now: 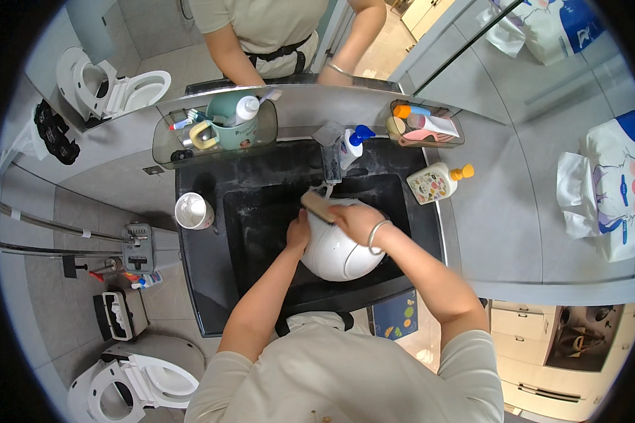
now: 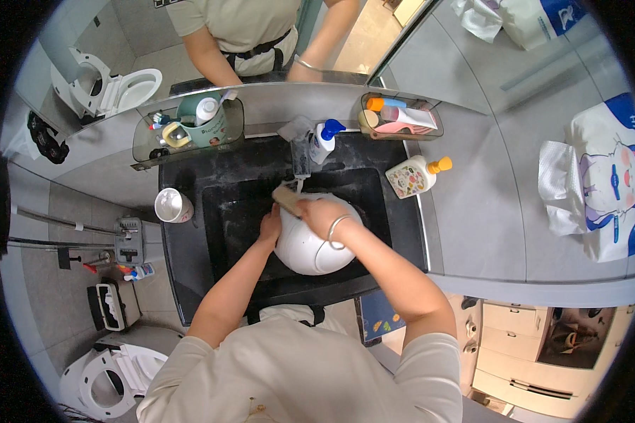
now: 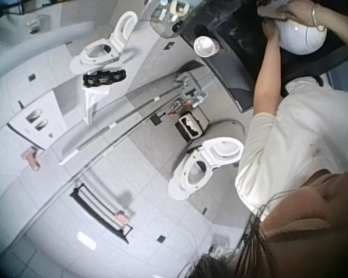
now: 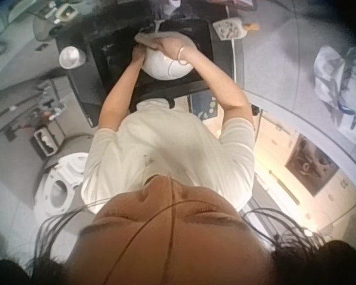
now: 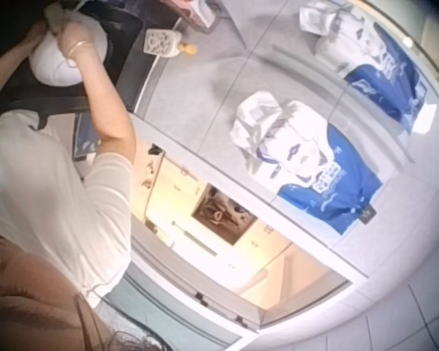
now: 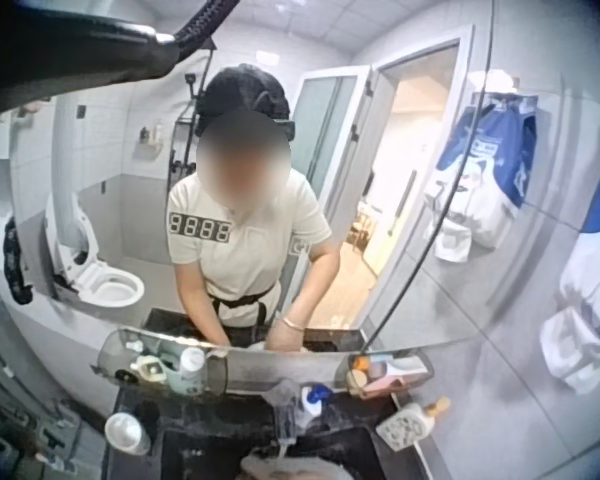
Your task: The person cleans a white helmet in a sink by applying soap, scrubbing the exterior and visor with a brush, and rinsing it with water.
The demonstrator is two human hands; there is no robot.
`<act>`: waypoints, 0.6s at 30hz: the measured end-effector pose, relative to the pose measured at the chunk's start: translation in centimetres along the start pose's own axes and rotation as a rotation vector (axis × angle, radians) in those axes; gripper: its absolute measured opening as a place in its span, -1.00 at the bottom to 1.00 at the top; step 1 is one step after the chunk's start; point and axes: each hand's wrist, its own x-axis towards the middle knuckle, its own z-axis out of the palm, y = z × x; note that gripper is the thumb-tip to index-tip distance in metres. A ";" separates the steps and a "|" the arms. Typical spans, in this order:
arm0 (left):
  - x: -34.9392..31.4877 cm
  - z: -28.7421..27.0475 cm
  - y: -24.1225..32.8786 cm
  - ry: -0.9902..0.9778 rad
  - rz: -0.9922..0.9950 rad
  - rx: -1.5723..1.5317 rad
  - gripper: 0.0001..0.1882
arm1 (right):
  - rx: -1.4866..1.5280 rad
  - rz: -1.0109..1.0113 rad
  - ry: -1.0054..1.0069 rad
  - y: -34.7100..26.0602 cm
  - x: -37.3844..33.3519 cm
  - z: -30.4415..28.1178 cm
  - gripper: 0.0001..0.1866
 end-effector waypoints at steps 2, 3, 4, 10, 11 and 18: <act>1.2 0.0 -1.9 -0.024 0.027 -0.012 -0.39 | -0.003 -0.027 -0.048 -1.8 -0.6 0.8 -0.66; 1.6 -0.1 -2.6 -0.037 -0.003 -0.046 -0.37 | -0.013 -0.023 -0.014 -1.6 -0.7 0.8 -0.66; 2.0 -0.1 -3.3 -0.049 -0.033 -0.082 -0.34 | -0.023 -0.021 0.020 -1.0 -1.0 0.5 -0.66; -0.1 -1.1 -0.2 -0.070 -0.223 -0.122 -0.19 | -0.076 0.205 0.164 6.1 -2.7 -0.2 -0.71; -0.3 -1.1 -0.1 -0.052 -0.218 -0.145 -0.17 | -0.053 0.232 0.164 5.8 -3.4 0.0 -0.72; 1.6 -1.3 -3.8 -0.065 -0.129 -0.150 -0.17 | 0.254 0.009 0.037 -0.9 -3.8 2.0 -0.65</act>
